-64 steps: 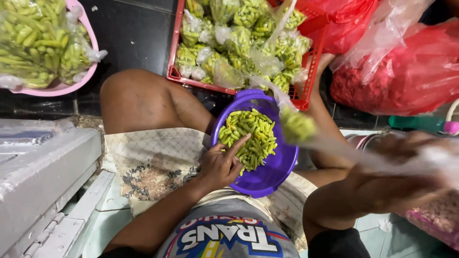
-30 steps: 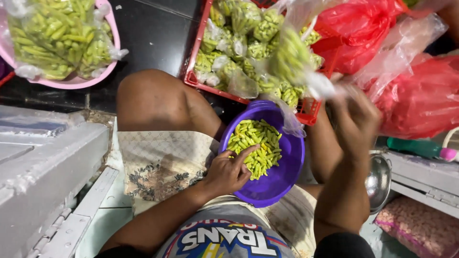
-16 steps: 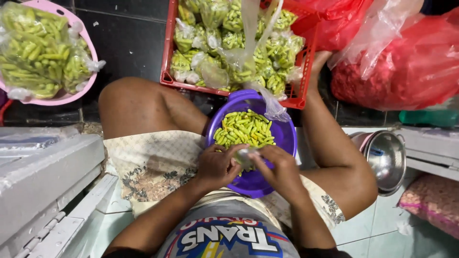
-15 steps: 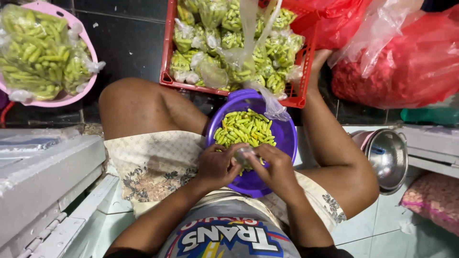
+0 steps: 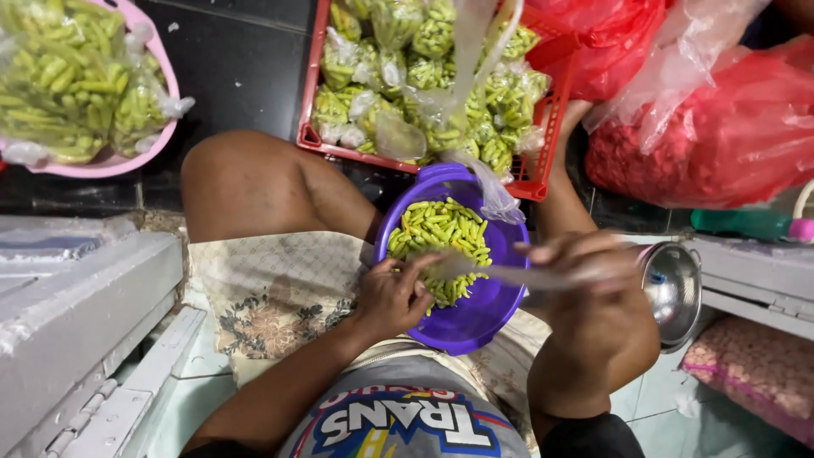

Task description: The person sorts small green vegetables from a purple bowl into clear plastic bags, while another person assists by providing more vegetables from crates.

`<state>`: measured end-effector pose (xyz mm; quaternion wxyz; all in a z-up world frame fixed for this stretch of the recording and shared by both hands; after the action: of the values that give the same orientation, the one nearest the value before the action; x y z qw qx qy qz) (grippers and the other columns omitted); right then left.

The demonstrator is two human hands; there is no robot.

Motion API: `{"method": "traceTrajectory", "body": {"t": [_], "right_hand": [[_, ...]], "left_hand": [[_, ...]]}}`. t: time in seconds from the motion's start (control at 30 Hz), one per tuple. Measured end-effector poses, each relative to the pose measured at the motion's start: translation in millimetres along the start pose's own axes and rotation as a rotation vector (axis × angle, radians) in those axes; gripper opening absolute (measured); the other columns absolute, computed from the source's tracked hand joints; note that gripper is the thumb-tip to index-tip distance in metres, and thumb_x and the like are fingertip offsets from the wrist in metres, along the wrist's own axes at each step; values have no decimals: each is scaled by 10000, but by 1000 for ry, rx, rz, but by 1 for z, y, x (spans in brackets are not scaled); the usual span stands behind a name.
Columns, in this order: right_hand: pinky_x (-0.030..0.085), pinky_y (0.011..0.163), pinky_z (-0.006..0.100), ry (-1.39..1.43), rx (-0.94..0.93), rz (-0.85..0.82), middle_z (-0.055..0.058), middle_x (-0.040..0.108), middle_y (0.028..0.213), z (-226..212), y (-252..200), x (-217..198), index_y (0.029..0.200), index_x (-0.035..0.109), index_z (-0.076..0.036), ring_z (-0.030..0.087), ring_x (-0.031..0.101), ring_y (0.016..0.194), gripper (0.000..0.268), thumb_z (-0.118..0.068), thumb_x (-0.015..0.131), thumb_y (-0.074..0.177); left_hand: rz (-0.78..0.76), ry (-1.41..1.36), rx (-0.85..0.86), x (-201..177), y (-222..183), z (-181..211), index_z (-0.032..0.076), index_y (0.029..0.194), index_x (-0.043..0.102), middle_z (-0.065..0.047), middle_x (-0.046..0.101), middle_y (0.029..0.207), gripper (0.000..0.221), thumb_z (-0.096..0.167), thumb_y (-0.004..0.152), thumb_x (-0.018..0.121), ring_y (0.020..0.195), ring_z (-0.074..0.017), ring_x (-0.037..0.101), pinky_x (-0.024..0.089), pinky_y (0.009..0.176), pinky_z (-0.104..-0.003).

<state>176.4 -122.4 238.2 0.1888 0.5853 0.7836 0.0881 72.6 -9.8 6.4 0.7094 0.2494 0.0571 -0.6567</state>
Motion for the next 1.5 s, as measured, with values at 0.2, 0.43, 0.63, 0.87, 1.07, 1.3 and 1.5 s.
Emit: {"method": "traceTrajectory", "body": {"t": [0.2, 0.43, 0.63, 0.87, 1.07, 1.3, 1.5], "right_hand": [[585, 1126, 332, 354, 29, 35, -60, 588, 1116, 8, 57, -18, 1199, 536, -177, 55, 654, 1021, 273, -438, 555, 1123], [409, 1496, 204, 674, -113, -146, -159, 654, 1342, 14, 118, -1, 1390, 592, -155, -141, 574, 1166, 327, -383, 529, 1166], [456, 604, 268, 146, 141, 127, -42, 491, 761, 107, 127, 12, 1017, 613, -137, 96, 447, 624, 95, -154, 548, 1084], [409, 1120, 505, -1010, -188, 47, 140, 399, 1497, 160, 126, 65, 1438, 548, -121, 344, 442, 1424, 480, -93, 752, 1004], [639, 989, 317, -575, -500, -315, 83, 579, 1383, 190, 128, 160, 1382, 610, -115, 269, 649, 1191, 613, 246, 635, 887], [554, 789, 488, -1148, -1, -516, 163, 673, 1128, 304, 141, 158, 1125, 689, -28, 326, 702, 799, 367, -328, 796, 942], [499, 919, 532, -1398, -64, -535, 133, 712, 1093, 353, 131, 157, 1147, 627, -113, 366, 690, 995, 379, -296, 749, 839]], "left_hand": [[-17, 57, 15, -24, 16, 23, 57, 1605, 286, 87, 595, 550, 803, 81, 868, 604, 402, -103, 506, 501, 755, -268], [-20, 42, 68, -25, 20, 28, 162, 1268, 651, 71, 590, 477, 414, 76, 863, 640, 382, -124, 499, 498, 785, -291], [44, -7, 106, -40, 26, 34, 154, 979, 686, 19, 421, 427, 180, 53, 833, 651, 374, -157, 389, 494, 797, -305], [11, 6, 112, -30, 24, 31, 178, 942, 668, 47, 455, 422, 142, 63, 857, 667, 358, -122, 391, 497, 826, -300], [32, 28, 91, -35, 26, 35, 161, 911, 675, 28, 527, 462, 116, 70, 839, 670, 425, -150, 466, 484, 825, -297], [54, -16, 98, -40, 25, 32, 174, 892, 672, 71, 503, 469, 132, 58, 833, 699, 409, -117, 468, 478, 829, -280], [51, -39, 96, -42, 26, 34, 167, 876, 668, 44, 490, 453, 125, 47, 841, 679, 404, -130, 458, 483, 835, -289]]}}
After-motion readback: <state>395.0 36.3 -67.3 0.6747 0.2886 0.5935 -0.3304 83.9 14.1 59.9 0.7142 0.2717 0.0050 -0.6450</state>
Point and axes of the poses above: each hand's wrist, its own y-axis towards the middle knuckle, its own x-axis out of the palm, z = x × y, the point moved 8 cm from there along y, towards the middle knuckle
